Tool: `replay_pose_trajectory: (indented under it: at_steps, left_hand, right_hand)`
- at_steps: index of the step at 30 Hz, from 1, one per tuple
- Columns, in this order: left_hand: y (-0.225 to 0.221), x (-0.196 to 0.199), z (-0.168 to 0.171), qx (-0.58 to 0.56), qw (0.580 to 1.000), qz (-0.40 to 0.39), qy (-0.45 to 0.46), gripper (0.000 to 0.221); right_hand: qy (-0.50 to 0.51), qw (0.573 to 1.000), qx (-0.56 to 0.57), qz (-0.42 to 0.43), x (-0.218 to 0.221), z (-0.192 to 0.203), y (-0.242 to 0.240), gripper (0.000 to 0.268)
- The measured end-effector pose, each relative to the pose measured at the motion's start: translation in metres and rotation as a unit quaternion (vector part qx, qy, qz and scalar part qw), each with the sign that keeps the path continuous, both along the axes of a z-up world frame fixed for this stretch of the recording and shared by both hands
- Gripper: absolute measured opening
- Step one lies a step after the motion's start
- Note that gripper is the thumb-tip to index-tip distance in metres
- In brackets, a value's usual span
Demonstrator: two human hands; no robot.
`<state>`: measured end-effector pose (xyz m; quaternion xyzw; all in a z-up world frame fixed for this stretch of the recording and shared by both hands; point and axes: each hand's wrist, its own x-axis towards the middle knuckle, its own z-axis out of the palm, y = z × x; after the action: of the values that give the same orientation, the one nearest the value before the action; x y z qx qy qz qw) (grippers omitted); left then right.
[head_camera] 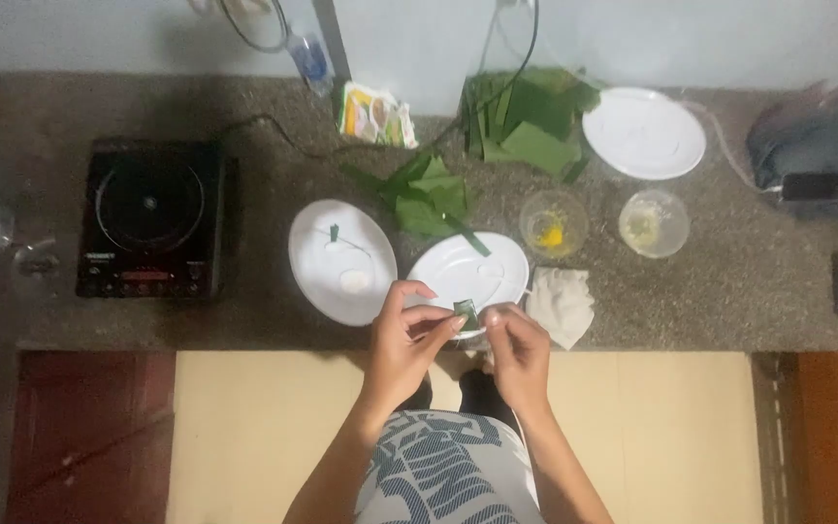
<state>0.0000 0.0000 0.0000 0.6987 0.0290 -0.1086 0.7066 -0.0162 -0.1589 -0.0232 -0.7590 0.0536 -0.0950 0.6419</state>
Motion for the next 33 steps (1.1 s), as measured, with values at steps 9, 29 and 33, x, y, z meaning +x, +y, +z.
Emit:
replay_pose_trajectory:
  at_steps: [9,29,33]
  left_hand:
    - [-0.02,0.048,-0.131,-0.015,0.986,-0.002,0.165,0.044]
    - [-0.053,0.08,-0.361,0.114,0.954,0.066,0.27,0.034]
    - [-0.053,0.089,-0.372,0.263,0.939,-0.008,0.222,0.028]
  right_hand:
    - [0.133,0.988,0.049,-0.059,0.039,-0.122,-0.012,0.004]
    - [0.211,0.945,-0.249,0.018,0.088,-0.36,-0.057,0.013]
    - [0.053,0.955,-0.292,0.018,0.146,-0.329,-0.059,0.005]
